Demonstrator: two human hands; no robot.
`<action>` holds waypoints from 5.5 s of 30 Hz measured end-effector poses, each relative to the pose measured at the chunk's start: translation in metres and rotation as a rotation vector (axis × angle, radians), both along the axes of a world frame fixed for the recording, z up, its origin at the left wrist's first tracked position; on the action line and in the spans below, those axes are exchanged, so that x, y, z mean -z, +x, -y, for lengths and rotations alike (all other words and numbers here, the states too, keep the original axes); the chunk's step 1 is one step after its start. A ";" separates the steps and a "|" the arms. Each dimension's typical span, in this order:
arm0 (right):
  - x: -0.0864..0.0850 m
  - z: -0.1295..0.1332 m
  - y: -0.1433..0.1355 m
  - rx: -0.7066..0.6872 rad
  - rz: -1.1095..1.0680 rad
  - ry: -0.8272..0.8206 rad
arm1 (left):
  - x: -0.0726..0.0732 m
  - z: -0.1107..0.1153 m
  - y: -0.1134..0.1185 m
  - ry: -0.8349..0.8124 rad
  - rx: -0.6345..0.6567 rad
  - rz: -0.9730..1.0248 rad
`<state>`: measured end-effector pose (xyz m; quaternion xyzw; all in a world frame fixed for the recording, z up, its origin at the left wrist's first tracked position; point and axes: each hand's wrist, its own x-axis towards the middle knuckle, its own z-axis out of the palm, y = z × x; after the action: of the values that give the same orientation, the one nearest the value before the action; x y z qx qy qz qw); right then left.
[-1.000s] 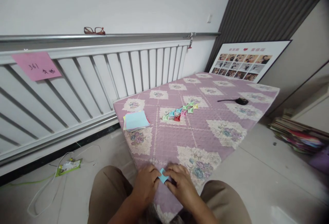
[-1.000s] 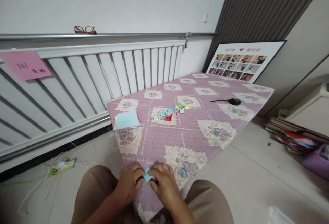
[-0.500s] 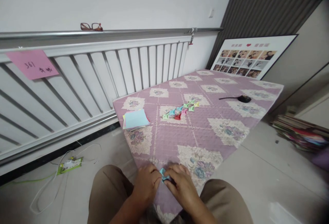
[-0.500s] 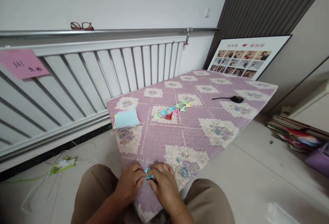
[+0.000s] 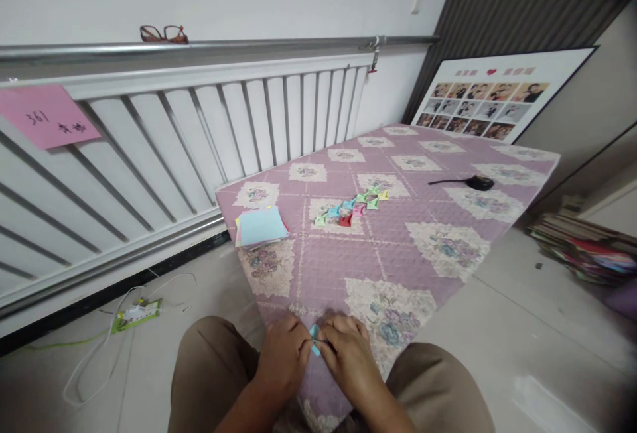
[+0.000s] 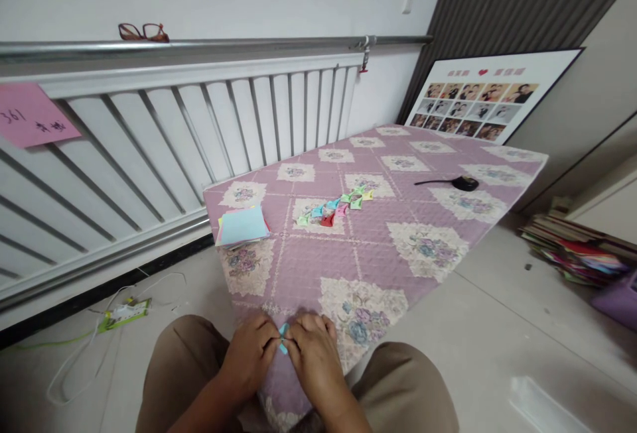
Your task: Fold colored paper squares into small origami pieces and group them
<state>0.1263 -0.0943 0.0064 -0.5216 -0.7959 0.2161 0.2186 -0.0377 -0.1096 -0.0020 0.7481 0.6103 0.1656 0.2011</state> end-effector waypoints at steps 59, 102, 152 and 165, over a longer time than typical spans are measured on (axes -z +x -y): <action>0.015 -0.012 0.000 0.169 0.063 0.038 | -0.022 -0.026 0.004 -0.327 -0.084 -0.158; 0.007 -0.007 0.013 -0.091 0.026 0.000 | -0.008 -0.012 -0.018 -0.059 0.250 0.123; 0.004 -0.001 0.008 -0.011 -0.138 -0.005 | -0.017 -0.023 -0.007 -0.166 0.182 0.068; 0.005 -0.016 0.009 0.028 0.112 0.045 | -0.014 -0.042 -0.003 -0.170 0.175 0.002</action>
<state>0.1352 -0.0786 0.0013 -0.5390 -0.8041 0.1655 0.1885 -0.0409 -0.0676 0.0124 0.7787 0.5541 0.0961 0.2780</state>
